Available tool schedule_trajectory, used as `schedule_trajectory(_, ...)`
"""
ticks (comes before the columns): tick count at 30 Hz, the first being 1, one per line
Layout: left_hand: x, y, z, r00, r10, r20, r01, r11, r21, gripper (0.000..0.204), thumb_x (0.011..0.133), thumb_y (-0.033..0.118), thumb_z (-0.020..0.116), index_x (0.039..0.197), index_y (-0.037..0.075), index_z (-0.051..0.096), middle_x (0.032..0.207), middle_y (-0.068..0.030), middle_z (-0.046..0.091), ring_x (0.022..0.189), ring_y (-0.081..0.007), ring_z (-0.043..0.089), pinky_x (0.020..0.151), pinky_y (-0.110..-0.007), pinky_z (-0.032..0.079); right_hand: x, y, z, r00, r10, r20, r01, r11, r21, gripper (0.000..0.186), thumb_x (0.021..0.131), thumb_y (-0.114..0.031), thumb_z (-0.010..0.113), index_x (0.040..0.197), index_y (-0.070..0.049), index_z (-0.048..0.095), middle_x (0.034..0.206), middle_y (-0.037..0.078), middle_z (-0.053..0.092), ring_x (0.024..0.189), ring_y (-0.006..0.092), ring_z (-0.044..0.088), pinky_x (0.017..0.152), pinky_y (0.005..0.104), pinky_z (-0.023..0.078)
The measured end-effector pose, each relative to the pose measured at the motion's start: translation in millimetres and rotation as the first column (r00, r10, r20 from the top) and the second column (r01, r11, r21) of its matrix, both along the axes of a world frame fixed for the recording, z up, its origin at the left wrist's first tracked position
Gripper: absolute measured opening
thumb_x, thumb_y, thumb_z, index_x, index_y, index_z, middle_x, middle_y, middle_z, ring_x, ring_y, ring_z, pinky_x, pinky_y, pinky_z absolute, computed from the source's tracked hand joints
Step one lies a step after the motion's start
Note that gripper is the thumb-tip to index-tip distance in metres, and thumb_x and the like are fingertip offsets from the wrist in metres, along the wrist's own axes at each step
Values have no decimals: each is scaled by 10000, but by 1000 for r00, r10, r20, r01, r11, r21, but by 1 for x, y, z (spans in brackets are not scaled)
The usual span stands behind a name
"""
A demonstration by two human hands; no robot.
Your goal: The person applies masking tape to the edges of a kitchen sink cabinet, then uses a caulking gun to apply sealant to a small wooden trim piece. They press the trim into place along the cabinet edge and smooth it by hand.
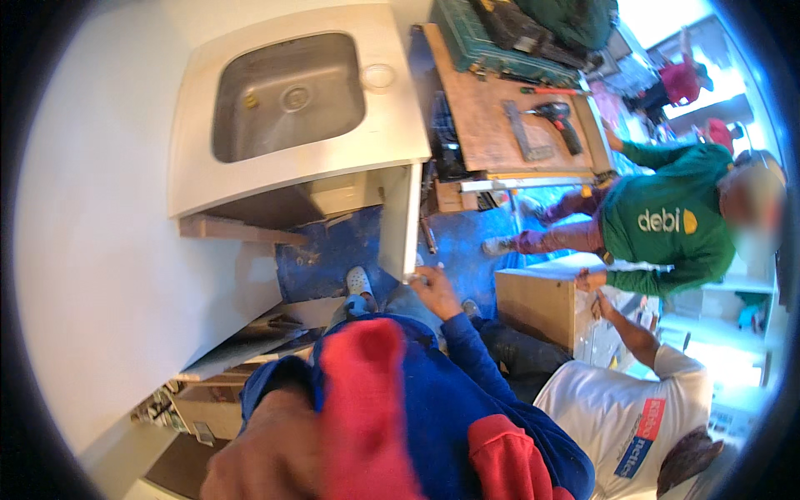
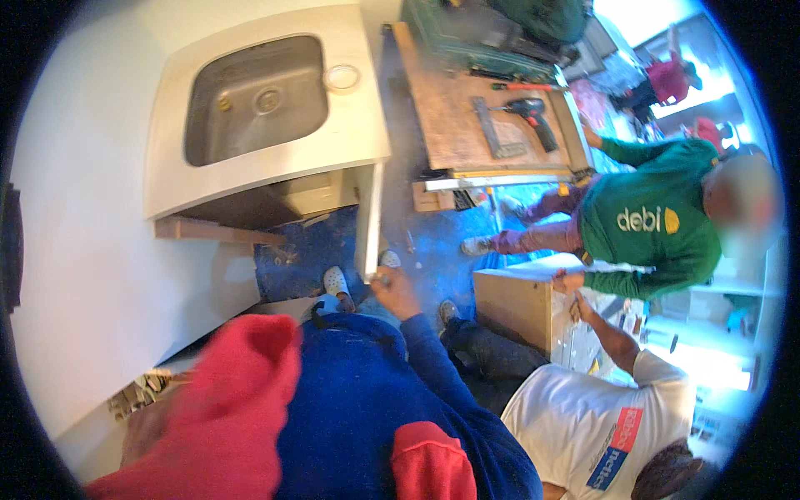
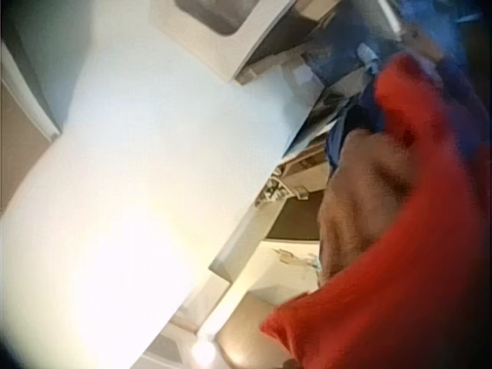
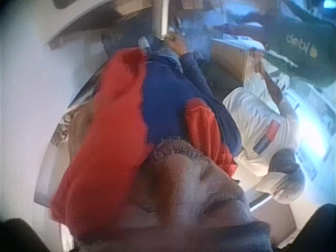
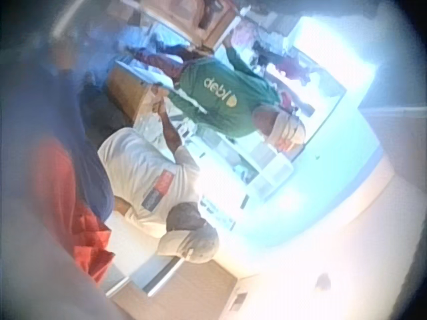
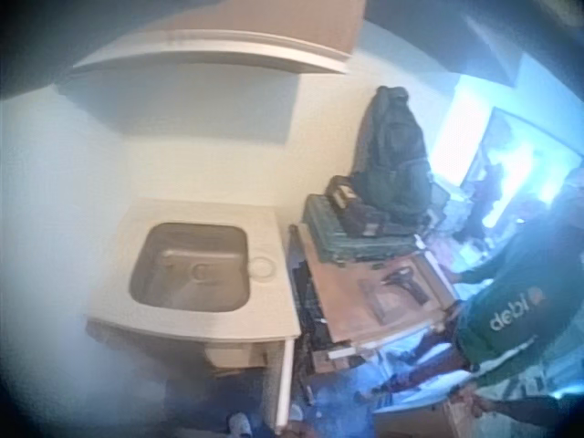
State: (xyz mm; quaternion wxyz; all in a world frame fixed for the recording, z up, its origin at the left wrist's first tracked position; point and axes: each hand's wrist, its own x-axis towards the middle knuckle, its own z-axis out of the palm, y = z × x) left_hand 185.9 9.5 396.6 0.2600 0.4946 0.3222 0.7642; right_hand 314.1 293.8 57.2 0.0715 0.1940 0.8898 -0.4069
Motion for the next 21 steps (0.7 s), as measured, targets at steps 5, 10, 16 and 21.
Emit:
schedule_trajectory(5,-33,-30,-41,985,144,-93,-164,950,-265,317,1044,375,580,1064,69,661,971,-73,681,857,-174,615,772,-339,512,-15,-26,8,985,-77,-156,34,964,-264,287,928,-291,630,1067,-48,692,948,155,649,891,302,637,805,414,523)
schedule_trajectory(10,-29,44,-239,783,600,-164,-416,311,-855,398,1008,342,689,1231,15,655,1143,-91,712,1014,-175,648,892,-343,530,-36,-5,5,943,-240,231,331,749,-573,320,1008,-325,490,903,-63,640,775,49,588,668,135,573,591,301,445)
schedule_trajectory(16,15,63,-348,747,646,-160,-400,244,-883,410,992,290,691,1291,10,673,1156,-142,737,1027,-216,698,900,-367,553,-79,1,14,911,-302,-282,182,906,-383,189,987,-162,533,1119,-83,642,768,76,605,612,159,578,535,316,462)
schedule_trajectory(21,13,69,-342,757,623,-198,-413,222,-883,394,992,294,691,1265,10,687,1120,-148,745,996,-228,711,877,-363,561,-100,8,35,926,168,-338,-89,968,236,644,923,-70,547,1534,-246,452,1007,182,630,810,368,664,700,455,564)
